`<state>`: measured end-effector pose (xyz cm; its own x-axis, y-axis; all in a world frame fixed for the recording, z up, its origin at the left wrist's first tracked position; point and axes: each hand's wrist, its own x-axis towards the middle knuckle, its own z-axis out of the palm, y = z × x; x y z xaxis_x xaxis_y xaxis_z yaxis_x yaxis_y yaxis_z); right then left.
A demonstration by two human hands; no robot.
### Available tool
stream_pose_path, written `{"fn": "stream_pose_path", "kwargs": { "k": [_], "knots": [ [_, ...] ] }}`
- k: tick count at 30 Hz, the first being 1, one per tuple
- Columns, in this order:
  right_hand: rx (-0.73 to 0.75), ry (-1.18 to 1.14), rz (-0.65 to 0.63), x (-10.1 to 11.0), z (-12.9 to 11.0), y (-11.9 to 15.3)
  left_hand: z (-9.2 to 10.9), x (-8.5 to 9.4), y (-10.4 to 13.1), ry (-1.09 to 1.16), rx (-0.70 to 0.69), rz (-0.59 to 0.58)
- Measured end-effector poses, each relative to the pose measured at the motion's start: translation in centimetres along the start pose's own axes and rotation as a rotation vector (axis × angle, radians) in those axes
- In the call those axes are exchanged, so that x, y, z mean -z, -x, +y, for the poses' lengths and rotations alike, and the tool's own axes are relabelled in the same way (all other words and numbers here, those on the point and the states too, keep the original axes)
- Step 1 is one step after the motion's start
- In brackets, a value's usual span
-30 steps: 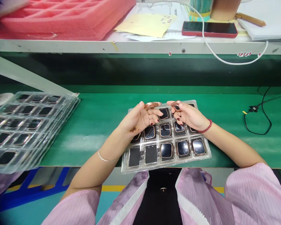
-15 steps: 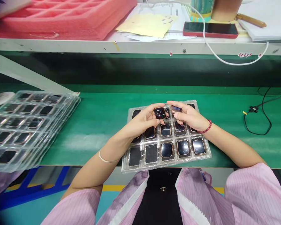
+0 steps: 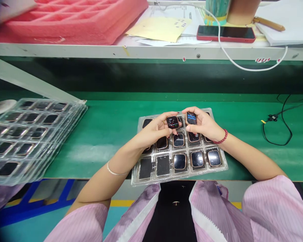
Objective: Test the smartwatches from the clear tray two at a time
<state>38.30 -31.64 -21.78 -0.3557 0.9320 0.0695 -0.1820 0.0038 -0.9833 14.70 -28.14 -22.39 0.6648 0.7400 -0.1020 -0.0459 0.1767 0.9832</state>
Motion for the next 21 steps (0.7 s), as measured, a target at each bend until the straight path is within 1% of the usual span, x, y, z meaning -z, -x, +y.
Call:
{"fn": "stream_pose_path", "kwargs": {
  "k": [4, 8, 16, 18, 21],
  "knots": [
    [0.007, -0.052, -0.004, -0.05, -0.15, 0.01, 0.15, -0.07, 0.08, -0.007, 0.006, 0.01],
    [0.007, -0.052, 0.007, 0.12, -0.11, 0.1, 0.19, -0.11, 0.09, 0.008, 0.002, 0.015],
    [-0.024, -0.026, -0.084, 0.28, 0.45, -0.01, 0.29, -0.24, 0.11, 0.027, -0.042, 0.052],
    [-0.018, 0.002, -0.069, 0.2, 0.45, -0.02, 0.32, -0.24, 0.06, 0.018, -0.057, 0.063],
    [-0.007, 0.076, -0.004, 0.08, 0.24, 0.02, 0.33, -0.28, -0.02, -0.003, -0.072, 0.083]
  ]
}}
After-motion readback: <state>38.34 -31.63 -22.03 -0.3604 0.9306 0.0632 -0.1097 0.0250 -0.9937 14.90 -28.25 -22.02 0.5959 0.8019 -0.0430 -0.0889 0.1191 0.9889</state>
